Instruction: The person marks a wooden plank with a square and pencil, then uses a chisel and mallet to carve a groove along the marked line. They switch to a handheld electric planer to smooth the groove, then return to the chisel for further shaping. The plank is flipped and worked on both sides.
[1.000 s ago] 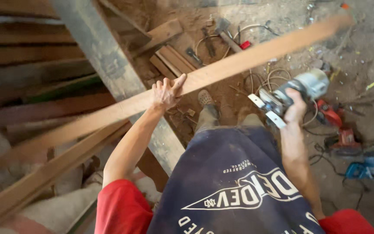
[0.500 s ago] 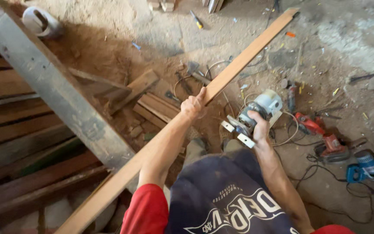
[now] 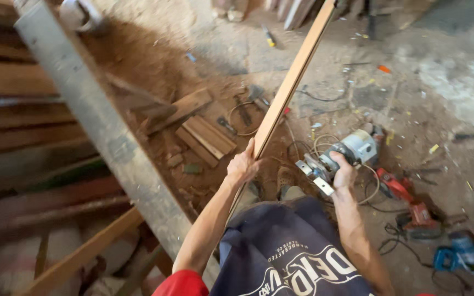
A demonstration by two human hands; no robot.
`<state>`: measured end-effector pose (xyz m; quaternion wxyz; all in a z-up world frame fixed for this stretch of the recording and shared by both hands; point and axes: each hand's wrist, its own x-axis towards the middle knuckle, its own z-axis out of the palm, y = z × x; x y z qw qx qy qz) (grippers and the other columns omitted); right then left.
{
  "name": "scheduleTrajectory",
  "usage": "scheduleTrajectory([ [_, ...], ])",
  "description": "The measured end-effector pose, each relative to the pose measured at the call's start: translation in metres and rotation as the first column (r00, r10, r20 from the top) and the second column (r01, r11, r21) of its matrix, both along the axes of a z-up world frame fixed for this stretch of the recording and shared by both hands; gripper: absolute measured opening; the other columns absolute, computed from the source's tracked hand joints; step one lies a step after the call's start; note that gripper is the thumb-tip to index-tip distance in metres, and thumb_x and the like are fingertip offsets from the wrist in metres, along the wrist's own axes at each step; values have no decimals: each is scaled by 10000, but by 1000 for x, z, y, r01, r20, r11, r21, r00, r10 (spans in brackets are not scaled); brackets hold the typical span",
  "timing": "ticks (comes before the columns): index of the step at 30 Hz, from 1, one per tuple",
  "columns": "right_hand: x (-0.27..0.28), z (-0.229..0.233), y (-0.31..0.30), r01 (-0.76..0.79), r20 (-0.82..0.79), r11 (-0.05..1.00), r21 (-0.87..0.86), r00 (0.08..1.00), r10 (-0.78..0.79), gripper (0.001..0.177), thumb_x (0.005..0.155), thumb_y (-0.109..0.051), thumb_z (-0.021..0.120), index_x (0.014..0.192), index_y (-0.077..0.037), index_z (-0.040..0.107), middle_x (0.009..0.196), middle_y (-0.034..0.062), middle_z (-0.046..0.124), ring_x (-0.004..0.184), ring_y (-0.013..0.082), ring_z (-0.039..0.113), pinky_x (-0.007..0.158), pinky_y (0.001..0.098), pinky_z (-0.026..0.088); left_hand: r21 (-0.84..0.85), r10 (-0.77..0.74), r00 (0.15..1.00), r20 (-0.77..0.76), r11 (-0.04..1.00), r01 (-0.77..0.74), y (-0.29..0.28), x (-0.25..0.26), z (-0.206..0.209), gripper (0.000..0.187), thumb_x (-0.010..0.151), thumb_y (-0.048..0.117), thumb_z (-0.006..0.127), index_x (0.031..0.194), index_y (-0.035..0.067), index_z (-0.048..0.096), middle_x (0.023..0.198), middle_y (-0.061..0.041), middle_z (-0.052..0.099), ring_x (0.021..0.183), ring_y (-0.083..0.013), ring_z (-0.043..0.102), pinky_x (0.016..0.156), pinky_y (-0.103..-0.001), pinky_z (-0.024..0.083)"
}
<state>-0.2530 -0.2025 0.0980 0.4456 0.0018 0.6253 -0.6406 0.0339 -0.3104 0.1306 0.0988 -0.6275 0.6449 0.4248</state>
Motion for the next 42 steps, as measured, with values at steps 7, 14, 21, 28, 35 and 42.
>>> scheduleTrajectory([
  [7, 26, -8, -34, -227, -63, 974, 14, 972, 227, 337, 789, -113, 772, 1108, -24, 710, 998, 58, 718, 848, 191, 707, 785, 324, 593, -149, 391, 905, 170, 918, -368, 102, 92, 31, 1001, 826, 562, 718, 1631, 308, 180, 1106, -290, 643, 958, -479, 690, 824, -549, 567],
  [14, 105, 18, -74, -498, -178, 862, 96, 843, 507, 377, 792, -100, 769, 1155, -25, 702, 1023, 68, 726, 869, 200, 710, 819, 338, 597, -321, 694, 706, 143, 707, -630, 188, 126, 57, 947, 862, 521, 723, 1615, 216, 236, 1048, -295, 627, 894, -487, 673, 758, -567, 561],
  [21, 212, 73, -98, -751, -263, 657, -69, 649, 714, 420, 769, -82, 784, 1165, -8, 666, 1033, 73, 704, 888, 195, 696, 819, 337, 596, -318, 818, 522, 241, 575, -754, 256, 139, 66, 920, 849, 603, 703, 1580, 222, 294, 1057, -258, 602, 936, -462, 648, 791, -553, 556],
  [28, 294, 103, -110, -867, -389, 497, -28, 468, 793, 570, 712, -128, 830, 1230, -49, 606, 1069, 37, 695, 939, 170, 682, 873, 321, 565, -342, 771, 586, 247, 636, -692, 309, 159, 52, 803, 831, 551, 726, 1489, 216, 411, 1256, -260, 568, 1064, -483, 617, 819, -515, 559],
  [35, 319, 121, -90, -966, -454, 258, -26, 241, 858, 721, 652, -203, 896, 1275, -37, 571, 1098, 52, 704, 966, 177, 702, 911, 323, 577, -444, 811, 478, -338, 311, -840, 221, 198, 98, 411, 925, 389, 744, 1164, 57, 769, 1195, -169, 749, 1132, -317, 701, 1001, -390, 558],
  [42, 314, 116, -80, -962, -702, 171, 211, -27, 712, 982, 577, -277, 954, 1395, -9, 482, 1195, 137, 700, 1081, 242, 700, 925, 378, 561, -526, 514, 682, -520, 437, -730, 44, 187, 173, 481, 843, 474, 792, 1130, 87, 778, 1117, -137, 760, 1074, -300, 721, 916, -391, 583],
])
